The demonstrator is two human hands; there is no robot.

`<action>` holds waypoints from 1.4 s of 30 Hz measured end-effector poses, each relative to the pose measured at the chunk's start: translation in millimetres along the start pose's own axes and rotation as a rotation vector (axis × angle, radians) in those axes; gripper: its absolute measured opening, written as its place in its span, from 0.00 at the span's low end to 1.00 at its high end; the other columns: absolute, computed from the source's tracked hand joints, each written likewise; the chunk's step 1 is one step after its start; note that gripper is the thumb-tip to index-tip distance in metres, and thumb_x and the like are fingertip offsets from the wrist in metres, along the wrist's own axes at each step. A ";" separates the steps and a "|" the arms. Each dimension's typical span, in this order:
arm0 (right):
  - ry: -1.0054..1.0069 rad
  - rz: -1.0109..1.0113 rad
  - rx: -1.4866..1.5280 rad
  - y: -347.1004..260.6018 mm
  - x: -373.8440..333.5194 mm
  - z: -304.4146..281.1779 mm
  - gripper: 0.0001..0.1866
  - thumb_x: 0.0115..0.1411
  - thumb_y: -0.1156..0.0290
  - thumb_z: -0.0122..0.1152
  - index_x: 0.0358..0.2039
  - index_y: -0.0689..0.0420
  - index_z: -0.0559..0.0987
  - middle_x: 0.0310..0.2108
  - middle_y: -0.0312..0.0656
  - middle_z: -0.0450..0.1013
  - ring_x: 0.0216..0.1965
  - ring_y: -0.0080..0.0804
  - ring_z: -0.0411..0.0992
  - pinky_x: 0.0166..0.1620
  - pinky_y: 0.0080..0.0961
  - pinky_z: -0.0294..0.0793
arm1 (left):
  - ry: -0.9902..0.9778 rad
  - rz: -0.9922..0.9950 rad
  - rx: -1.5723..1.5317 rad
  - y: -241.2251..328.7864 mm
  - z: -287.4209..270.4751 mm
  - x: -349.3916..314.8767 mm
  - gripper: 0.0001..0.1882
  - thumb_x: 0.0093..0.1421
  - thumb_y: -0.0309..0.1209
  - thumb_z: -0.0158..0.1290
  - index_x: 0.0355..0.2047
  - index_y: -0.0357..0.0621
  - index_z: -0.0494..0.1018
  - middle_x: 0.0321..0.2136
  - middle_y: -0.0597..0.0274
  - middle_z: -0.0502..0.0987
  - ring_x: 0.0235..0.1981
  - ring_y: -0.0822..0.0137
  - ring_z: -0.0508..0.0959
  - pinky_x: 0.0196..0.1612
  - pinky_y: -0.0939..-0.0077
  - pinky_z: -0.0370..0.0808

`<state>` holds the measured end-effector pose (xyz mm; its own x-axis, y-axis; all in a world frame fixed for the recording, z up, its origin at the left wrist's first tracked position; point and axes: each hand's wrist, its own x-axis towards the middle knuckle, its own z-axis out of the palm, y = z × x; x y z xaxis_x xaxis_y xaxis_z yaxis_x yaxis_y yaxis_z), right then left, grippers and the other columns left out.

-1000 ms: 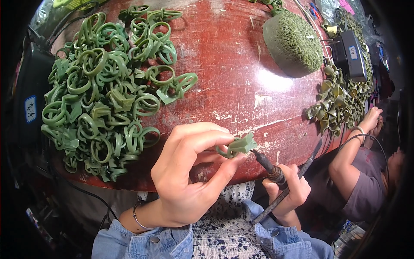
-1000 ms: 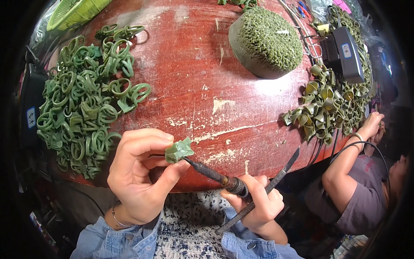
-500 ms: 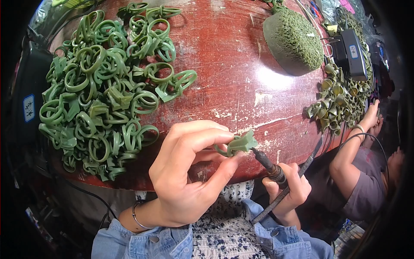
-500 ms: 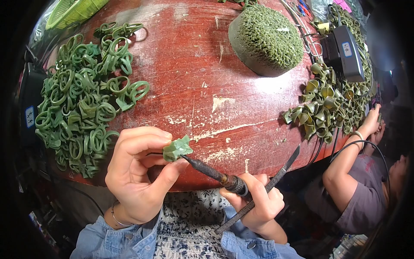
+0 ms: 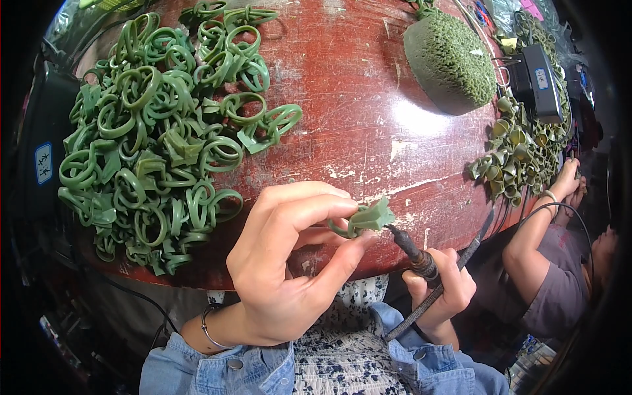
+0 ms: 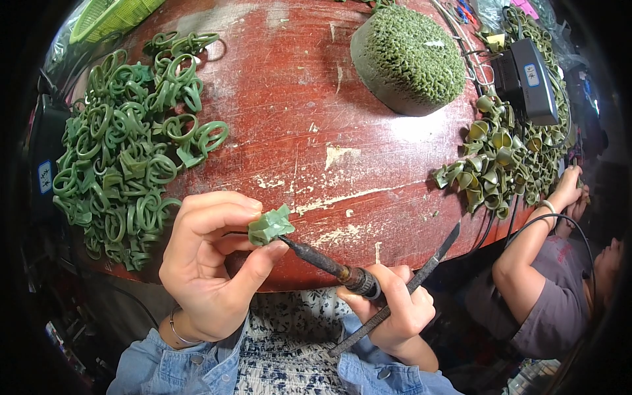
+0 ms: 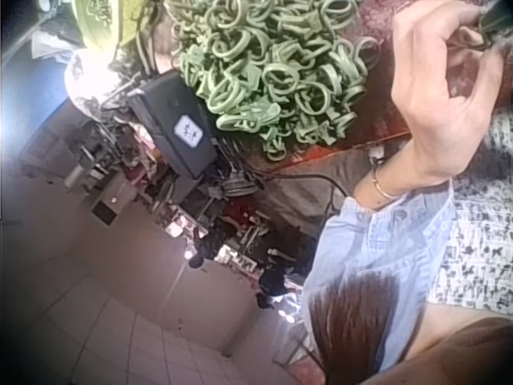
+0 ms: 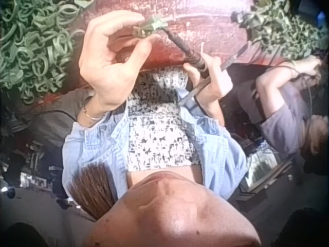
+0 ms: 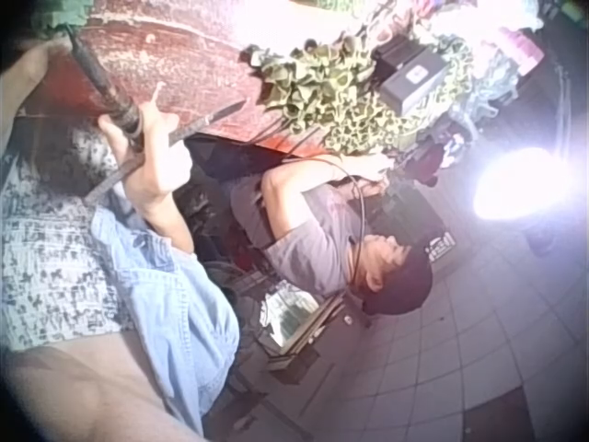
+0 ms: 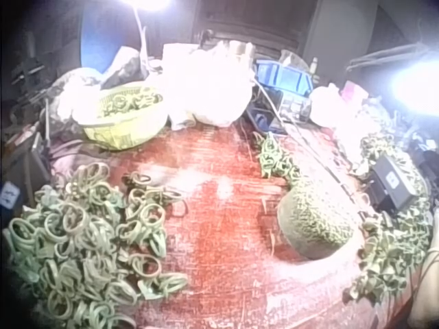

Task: Assembling green plastic rings into a decorative chain or vine using a heat tool.

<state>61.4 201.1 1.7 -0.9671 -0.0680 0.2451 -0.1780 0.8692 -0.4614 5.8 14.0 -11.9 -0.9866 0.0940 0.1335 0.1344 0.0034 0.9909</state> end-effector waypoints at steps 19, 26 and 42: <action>0.070 0.240 0.290 1.6 -13.2 9.1 0.30 0.55 0.46 0.52 0.23 0.68 0.72 0.12 0.36 0.65 0.11 0.18 0.64 0.15 0.11 0.59 | -0.001 -0.107 -0.111 2.4 -0.7 1.4 0.17 0.51 0.13 0.51 0.41 0.30 0.63 0.42 0.49 0.67 0.40 0.64 0.74 0.42 0.77 0.76; 0.002 0.251 0.454 -1.7 -11.9 7.9 0.20 0.53 0.58 0.59 0.28 0.66 0.73 0.13 0.38 0.65 0.14 0.24 0.66 0.18 0.17 0.62 | -0.036 -0.165 -0.085 5.1 -5.2 -0.6 0.18 0.52 0.15 0.51 0.44 0.29 0.62 0.43 0.48 0.67 0.41 0.62 0.74 0.43 0.73 0.75; -0.009 0.307 0.701 -32.3 17.1 7.5 0.17 0.50 0.72 0.64 0.37 0.70 0.72 0.19 0.38 0.70 0.19 0.21 0.69 0.24 0.15 0.67 | 0.033 0.017 -0.110 1.8 -2.4 -8.4 0.31 0.46 0.13 0.56 0.51 0.30 0.56 0.41 0.49 0.70 0.37 0.70 0.73 0.39 0.82 0.72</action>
<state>49.2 168.2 14.5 -0.9927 0.1195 0.0131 0.0279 0.3355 -0.9416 14.2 10.8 -11.2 -0.9869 0.0602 0.1494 0.1424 -0.1072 0.9840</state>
